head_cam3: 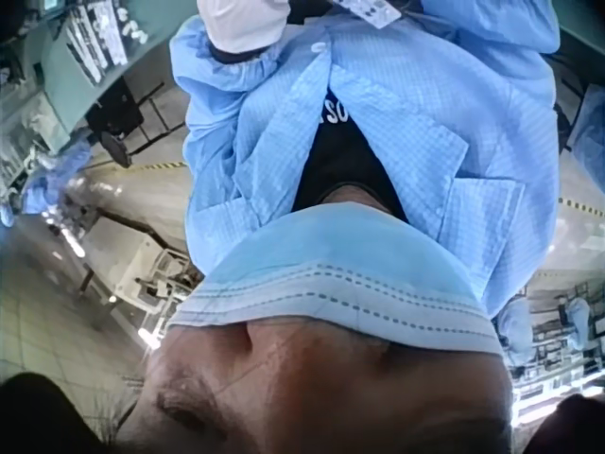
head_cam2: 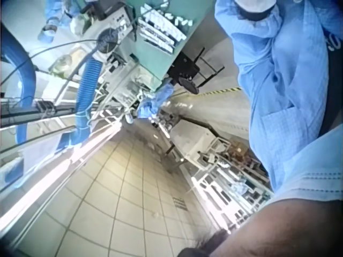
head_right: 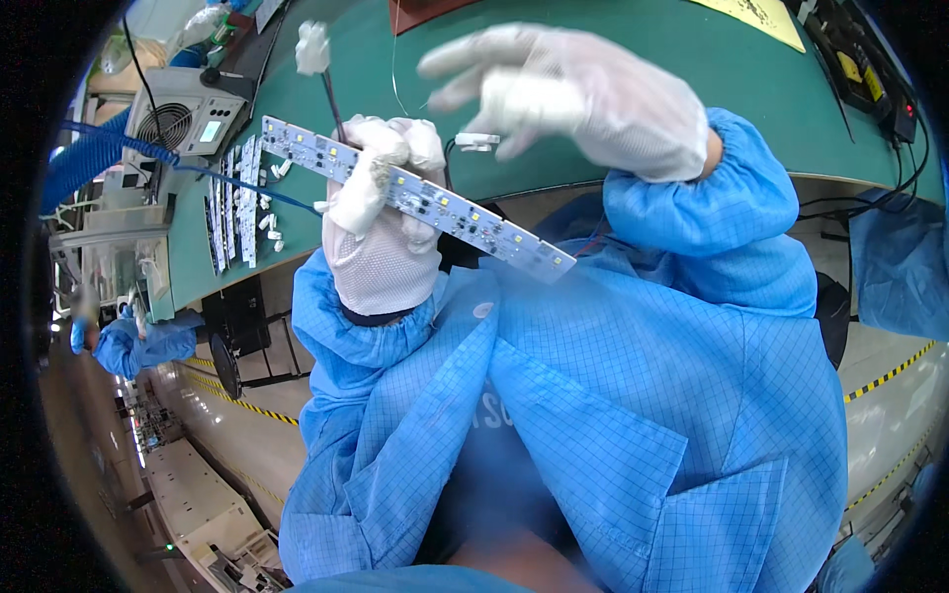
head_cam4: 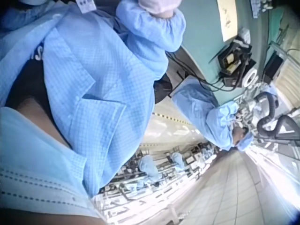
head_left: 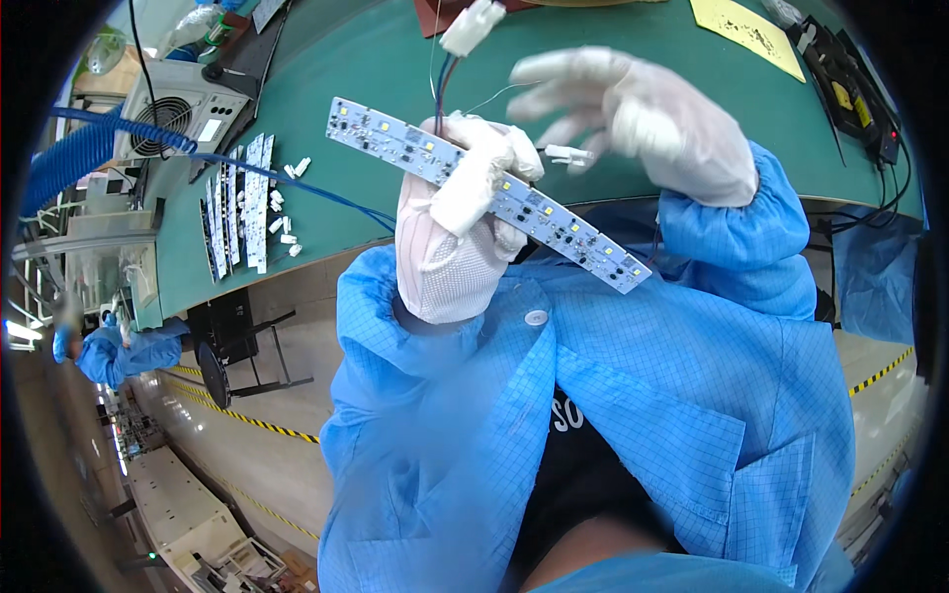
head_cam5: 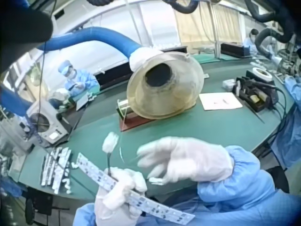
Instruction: Soldering small electronic components onto LED circuit board strips at an assembly station.
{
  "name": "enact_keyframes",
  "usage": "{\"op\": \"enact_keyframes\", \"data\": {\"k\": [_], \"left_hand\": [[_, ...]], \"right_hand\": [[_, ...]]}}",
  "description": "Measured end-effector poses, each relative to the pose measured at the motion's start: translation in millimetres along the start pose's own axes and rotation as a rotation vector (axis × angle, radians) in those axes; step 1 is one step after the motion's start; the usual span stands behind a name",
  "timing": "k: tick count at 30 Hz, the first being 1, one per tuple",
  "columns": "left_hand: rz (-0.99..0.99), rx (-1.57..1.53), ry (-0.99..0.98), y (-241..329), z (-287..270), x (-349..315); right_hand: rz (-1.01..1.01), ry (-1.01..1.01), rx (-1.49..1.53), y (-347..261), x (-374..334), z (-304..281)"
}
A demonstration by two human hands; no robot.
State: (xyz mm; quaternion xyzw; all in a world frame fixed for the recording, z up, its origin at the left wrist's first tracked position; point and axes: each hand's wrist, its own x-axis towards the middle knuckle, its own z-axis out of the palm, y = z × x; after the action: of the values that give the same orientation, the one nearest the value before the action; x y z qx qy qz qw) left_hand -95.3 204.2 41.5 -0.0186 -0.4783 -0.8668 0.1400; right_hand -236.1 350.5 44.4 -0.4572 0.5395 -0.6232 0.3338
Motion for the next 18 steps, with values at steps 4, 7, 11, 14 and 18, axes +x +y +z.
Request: {"op": "enact_keyframes", "data": {"k": [4,7,11,14,18], "left_hand": [[-0.072,0.021,0.122,6,8,-3],[-0.093,0.157,0.218,7,7,-1],[0.035,0.190,0.166,-2,-6,2],[0.083,0.136,0.311,3,-6,0],[0.107,0.017,0.356,-4,-6,14]], "right_hand": [[0.150,0.007,0.227,10,4,8],[-0.081,0.078,0.257,2,-5,-12],[-0.092,0.160,0.603,3,-8,-4],[-0.260,0.510,0.227,-18,-2,6],[-0.203,0.702,-0.180,-39,-48,-23]]}}
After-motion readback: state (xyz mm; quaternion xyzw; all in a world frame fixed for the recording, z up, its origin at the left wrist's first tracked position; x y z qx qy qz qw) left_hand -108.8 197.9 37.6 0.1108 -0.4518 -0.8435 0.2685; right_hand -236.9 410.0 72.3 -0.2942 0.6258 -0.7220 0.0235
